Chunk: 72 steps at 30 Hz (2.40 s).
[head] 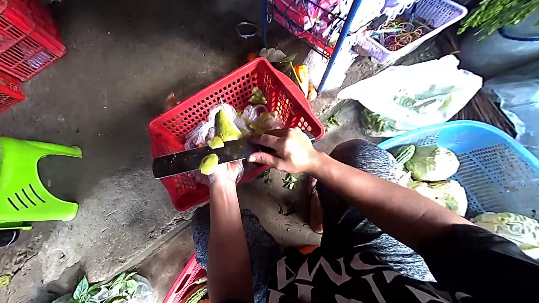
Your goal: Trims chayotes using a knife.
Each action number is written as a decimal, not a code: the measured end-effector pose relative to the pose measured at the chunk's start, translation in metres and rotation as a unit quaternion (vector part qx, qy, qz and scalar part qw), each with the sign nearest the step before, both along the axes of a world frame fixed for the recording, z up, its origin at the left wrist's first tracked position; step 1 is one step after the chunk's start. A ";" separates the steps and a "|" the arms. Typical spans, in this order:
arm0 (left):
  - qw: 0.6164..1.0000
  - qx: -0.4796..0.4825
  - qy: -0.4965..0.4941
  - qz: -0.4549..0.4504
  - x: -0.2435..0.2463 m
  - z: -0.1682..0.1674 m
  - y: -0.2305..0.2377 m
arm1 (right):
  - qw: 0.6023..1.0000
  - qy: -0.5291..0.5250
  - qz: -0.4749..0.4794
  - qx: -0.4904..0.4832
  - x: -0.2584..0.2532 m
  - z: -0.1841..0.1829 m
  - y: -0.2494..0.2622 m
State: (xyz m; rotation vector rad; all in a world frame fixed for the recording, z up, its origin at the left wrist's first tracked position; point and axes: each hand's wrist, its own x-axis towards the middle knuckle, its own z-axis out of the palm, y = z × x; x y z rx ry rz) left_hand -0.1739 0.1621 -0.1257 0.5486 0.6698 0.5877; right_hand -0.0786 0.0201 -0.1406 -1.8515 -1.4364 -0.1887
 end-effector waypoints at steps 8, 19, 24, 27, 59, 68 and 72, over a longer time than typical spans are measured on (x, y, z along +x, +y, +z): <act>0.999 0.004 0.041 0.004 0.006 -0.003 0.000 | 0.999 0.022 -0.037 -0.004 0.022 -0.023 0.005; 0.998 0.019 0.041 -0.035 0.006 -0.005 0.006 | 0.975 0.182 -0.071 -0.110 0.017 0.008 -0.003; 0.999 0.002 0.027 -0.017 0.004 -0.004 0.002 | 0.992 0.093 -0.034 -0.077 0.008 -0.002 0.008; 0.998 0.008 0.027 -0.062 0.007 -0.009 0.007 | 0.985 0.119 -0.074 -0.100 0.028 -0.016 0.011; 0.997 0.011 -0.076 -0.001 0.000 -0.003 0.009 | 0.996 -0.060 -0.043 0.047 0.022 -0.038 0.014; 0.997 0.024 0.010 0.075 0.002 -0.004 0.001 | 0.999 0.045 -0.010 0.001 -0.005 -0.003 0.010; 0.998 0.019 -0.002 0.064 0.003 -0.003 0.005 | 0.998 0.061 -0.010 0.003 0.004 -0.017 0.017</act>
